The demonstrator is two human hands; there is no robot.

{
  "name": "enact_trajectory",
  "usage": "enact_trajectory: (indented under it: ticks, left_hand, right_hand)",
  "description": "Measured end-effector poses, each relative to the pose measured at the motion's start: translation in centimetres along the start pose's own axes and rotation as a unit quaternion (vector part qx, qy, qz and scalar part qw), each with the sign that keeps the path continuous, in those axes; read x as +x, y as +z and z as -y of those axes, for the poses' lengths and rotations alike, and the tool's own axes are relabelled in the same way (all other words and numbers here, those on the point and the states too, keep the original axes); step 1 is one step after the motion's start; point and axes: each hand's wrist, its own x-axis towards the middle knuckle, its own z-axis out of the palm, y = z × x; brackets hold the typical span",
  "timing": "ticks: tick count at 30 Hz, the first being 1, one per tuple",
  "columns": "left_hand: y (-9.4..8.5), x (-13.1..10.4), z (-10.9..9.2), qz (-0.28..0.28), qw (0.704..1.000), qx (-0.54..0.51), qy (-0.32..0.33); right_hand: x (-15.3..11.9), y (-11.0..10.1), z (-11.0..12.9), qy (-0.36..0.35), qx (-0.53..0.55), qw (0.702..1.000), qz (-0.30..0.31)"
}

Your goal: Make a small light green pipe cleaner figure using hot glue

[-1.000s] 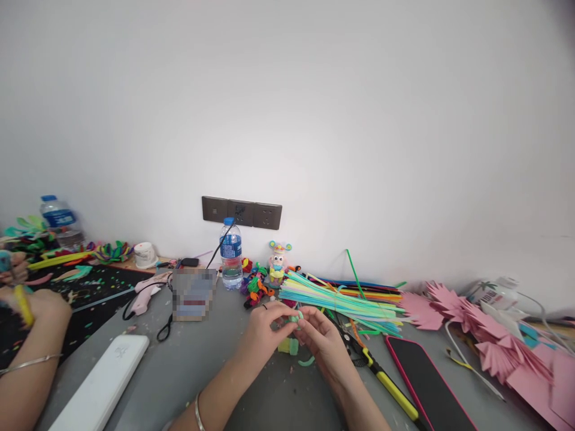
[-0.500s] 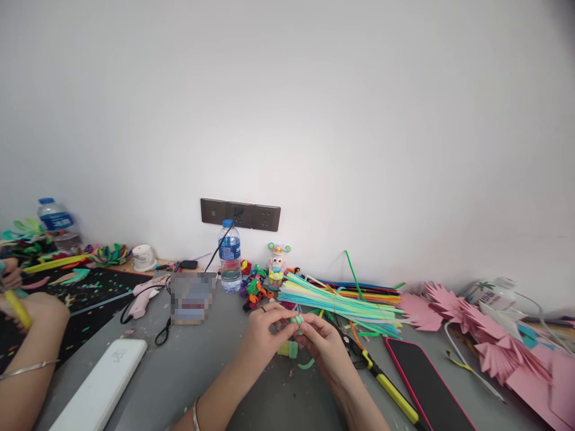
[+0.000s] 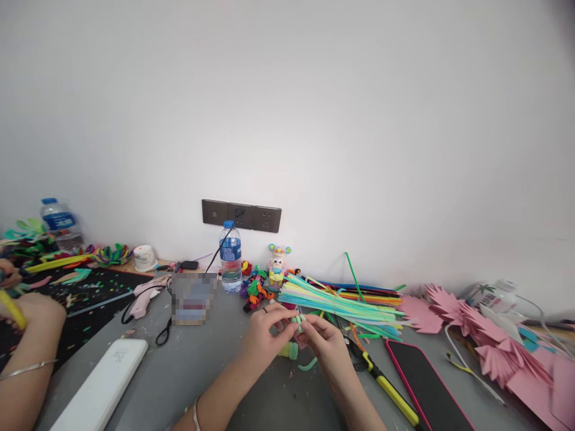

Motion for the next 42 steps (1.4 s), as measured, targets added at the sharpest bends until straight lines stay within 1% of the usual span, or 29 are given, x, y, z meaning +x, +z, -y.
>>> enact_trajectory:
  ticks: [2,6,8,13,19,24,31,42]
  left_hand:
    - [-0.02,0.01,0.01,-0.001,1.000,-0.001,0.003]
    - [-0.02,0.02,0.08,-0.011,1.000,0.000,-0.001]
    - [0.00,-0.01,0.11,-0.011,1.000,0.003,-0.005]
    - [0.02,-0.09,0.20,-0.008,1.000,0.023,-0.012]
    - [0.01,-0.21,0.25,0.006,1.000,0.019,-0.006]
    - [0.02,-0.19,0.43,0.023,0.999,0.043,0.002]
    - [-0.04,-0.06,0.25,0.020,0.998,0.056,0.009]
    - [-0.05,-0.10,-0.32,0.013,0.998,0.046,0.036]
  right_hand:
    - [-0.01,-0.04,-0.07,-0.005,-0.002,1.000,-0.001]
    - [-0.14,0.11,0.05,-0.029,-0.018,0.999,0.029]
    - [-0.24,0.30,0.28,-0.040,-0.030,0.998,0.034]
    - [-0.42,0.60,0.73,-0.039,-0.048,0.998,0.019]
    - [-0.24,0.24,0.23,-0.032,-0.051,0.998,0.002]
    - [-0.21,0.11,0.07,-0.022,-0.041,0.999,-0.003]
    - [-0.22,0.23,0.21,-0.050,-0.067,0.996,0.019]
    - [-0.05,-0.24,-0.02,-0.054,-0.071,0.995,0.046]
